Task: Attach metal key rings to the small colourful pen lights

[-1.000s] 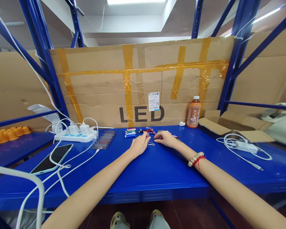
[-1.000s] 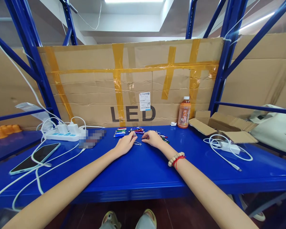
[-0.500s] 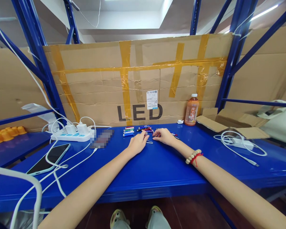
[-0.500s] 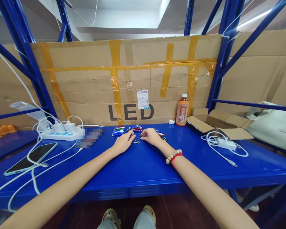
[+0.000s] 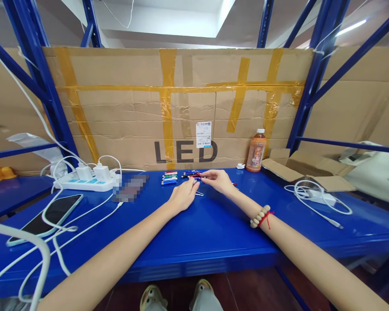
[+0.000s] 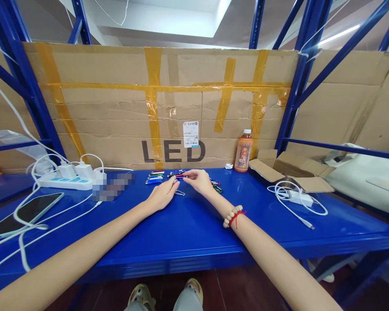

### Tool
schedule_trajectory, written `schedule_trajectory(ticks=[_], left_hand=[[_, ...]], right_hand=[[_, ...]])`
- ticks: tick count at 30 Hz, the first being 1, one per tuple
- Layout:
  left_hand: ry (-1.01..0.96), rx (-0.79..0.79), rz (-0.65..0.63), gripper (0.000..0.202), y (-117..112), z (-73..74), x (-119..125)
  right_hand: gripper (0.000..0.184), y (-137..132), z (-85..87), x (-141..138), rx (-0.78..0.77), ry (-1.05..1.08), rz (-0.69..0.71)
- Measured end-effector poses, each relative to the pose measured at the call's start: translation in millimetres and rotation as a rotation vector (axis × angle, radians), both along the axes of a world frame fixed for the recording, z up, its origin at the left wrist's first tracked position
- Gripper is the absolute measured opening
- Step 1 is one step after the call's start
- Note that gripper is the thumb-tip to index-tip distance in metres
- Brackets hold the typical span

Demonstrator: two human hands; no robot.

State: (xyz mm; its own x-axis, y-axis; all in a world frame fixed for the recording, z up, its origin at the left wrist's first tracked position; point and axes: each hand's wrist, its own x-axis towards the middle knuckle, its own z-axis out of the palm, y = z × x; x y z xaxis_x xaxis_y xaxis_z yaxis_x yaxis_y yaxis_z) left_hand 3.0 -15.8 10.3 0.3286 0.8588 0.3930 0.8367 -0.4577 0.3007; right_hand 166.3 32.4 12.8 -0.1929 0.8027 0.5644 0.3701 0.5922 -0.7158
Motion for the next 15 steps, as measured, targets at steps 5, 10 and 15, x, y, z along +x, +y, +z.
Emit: schedule_trajectory(ticks=[5,10,15], left_hand=[[-0.022,-0.008,-0.030,0.039,-2.4,1.5,-0.5],[0.015,0.032,-0.055,0.035,-1.4,0.6,1.0],[0.045,0.070,-0.084,0.026,0.5,-0.9,2.6]], right_hand=[[0.028,-5.6,4.8,-5.8,-0.043,0.139,0.022],[0.033,-11.0,8.5,-9.2,-0.157,0.247,-0.031],[0.027,-16.6,7.5,-12.4,-0.290,0.354,0.070]])
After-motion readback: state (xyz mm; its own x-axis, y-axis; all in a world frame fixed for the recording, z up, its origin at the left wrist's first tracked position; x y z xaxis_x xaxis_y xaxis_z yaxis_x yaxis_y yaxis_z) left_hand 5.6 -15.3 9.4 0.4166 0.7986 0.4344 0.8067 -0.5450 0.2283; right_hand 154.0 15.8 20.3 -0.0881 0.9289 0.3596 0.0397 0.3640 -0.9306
